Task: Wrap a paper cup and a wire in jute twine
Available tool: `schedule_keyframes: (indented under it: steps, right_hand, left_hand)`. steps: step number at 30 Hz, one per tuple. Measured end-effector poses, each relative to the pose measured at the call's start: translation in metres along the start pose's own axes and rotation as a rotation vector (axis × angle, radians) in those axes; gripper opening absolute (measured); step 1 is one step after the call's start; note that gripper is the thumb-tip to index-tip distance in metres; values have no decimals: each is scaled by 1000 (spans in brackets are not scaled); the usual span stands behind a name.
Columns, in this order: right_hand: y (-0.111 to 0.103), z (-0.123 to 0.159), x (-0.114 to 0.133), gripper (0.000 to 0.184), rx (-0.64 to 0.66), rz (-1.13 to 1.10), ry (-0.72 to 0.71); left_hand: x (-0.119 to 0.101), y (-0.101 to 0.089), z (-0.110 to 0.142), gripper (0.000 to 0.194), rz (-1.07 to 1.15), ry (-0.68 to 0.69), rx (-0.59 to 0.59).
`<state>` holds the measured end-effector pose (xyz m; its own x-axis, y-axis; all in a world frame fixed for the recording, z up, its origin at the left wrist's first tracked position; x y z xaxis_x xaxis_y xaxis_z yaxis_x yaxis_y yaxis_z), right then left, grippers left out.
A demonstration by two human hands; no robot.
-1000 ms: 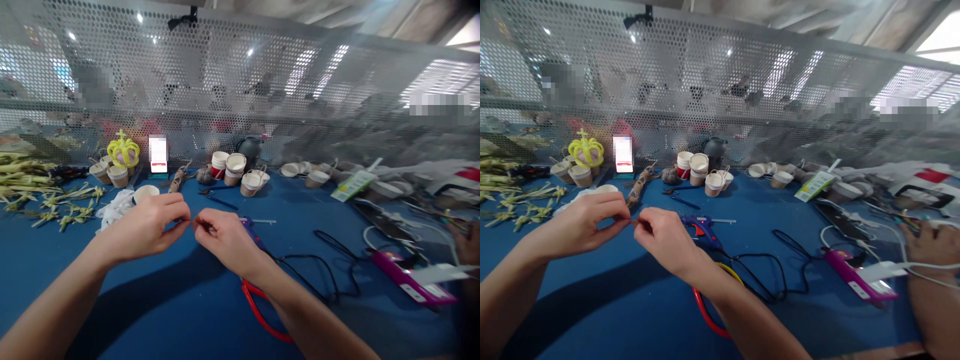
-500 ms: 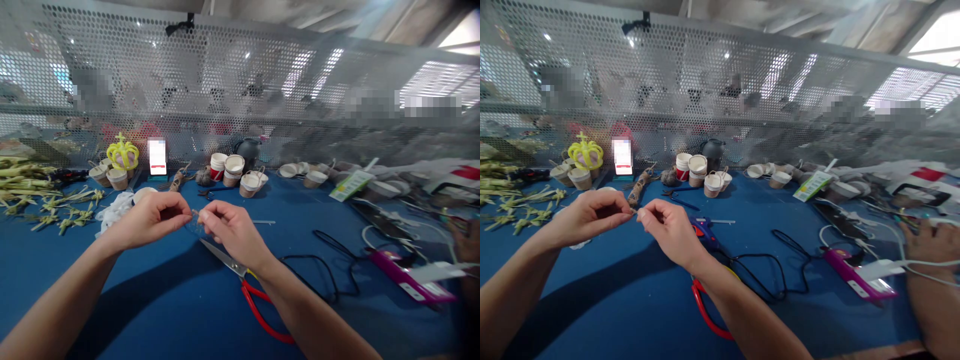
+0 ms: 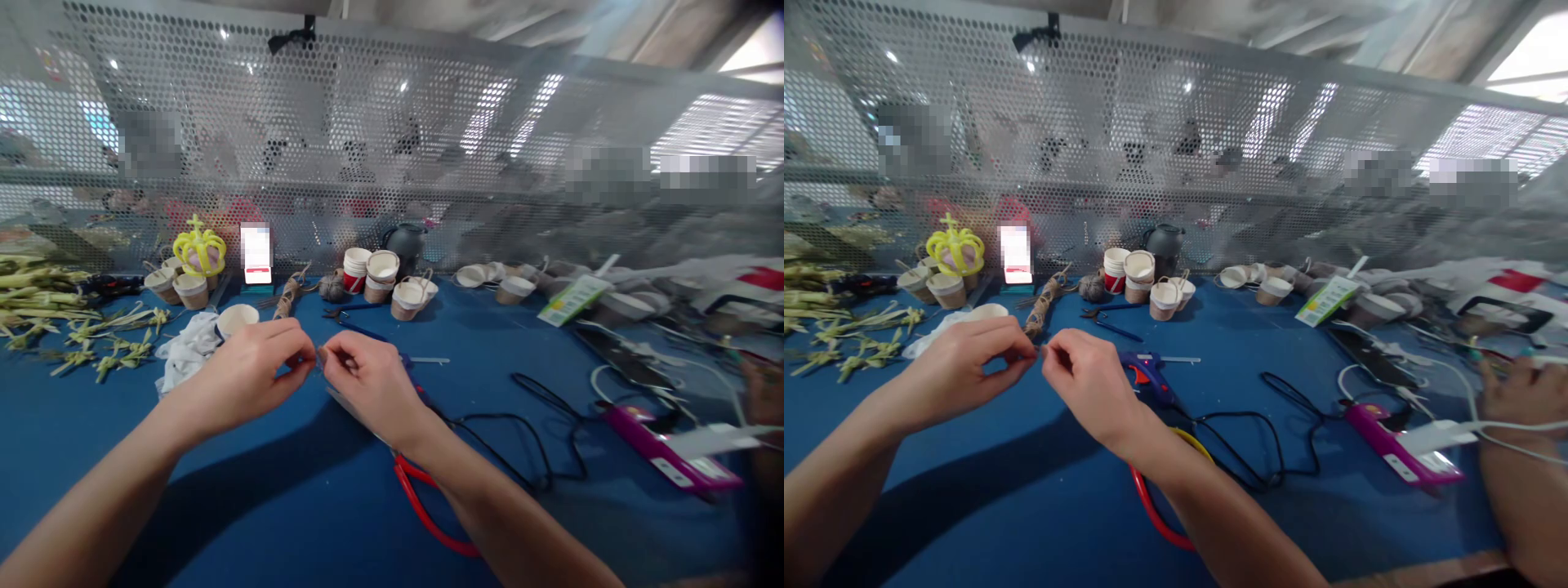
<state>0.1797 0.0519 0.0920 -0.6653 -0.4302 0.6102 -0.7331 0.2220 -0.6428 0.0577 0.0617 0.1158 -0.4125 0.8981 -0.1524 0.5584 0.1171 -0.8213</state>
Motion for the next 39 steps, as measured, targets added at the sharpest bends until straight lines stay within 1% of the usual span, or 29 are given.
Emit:
schedule_keyframes:
  steps: [3, 6, 9, 12, 15, 18, 22, 25, 28, 32, 36, 39]
  right_hand:
    - [1, 0, 3, 15, 28, 53, -51]
    - [2, 0, 5, 17, 99, 49, -70]
    - [1, 0, 7, 16, 175, -18, -77]
    - [0, 1, 8, 15, 227, -102, -45]
    - [-2, 2, 6, 14, 237, -196, 16]
    - [-3, 1, 4, 13, 236, -293, 70]
    - [-7, -1, 2, 14, 162, -334, 116]
    - [-10, -2, 0, 15, 84, -317, 117]
    - [-11, -2, -1, 14, 26, -252, 91]
    - [-12, -1, -1, 14, -38, -112, 27]
    - [-10, 0, 4, 17, -66, 5, -44]
    - [-7, 0, 6, 17, -52, 55, -72]
  left_hand:
    - [3, 1, 0, 8, -15, 10, 24]
    - [7, -2, 0, 9, 27, 1, 47]
    - [12, -3, -1, 11, 123, -50, 83]
    - [20, -3, -1, 13, 260, -124, 118]
    - [26, 0, 0, 16, 376, -174, 152]
    - [28, 4, 0, 18, 478, -198, 151]
    - [27, 12, 1, 22, 571, -234, 105]
    - [23, 14, 0, 22, 532, -256, 57]
    - [16, 9, -1, 15, 403, -240, 18]
    - [5, 2, -1, 7, 220, -156, -4]
    - [-2, -1, 0, 9, 112, -72, -35]
    - [-4, 1, 1, 11, 30, -16, -21]
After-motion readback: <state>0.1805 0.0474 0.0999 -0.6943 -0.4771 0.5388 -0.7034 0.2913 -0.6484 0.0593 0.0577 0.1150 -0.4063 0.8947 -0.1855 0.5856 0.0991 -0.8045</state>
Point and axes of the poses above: each hand's wrist, its own z-axis away from the middle knuckle, its own y-axis out of the palm, x = y × z, the point moved 5 cm from there along -z, towards the middle knuckle, and after that the axes turned 5 degrees about y, right-handed, at the moved point
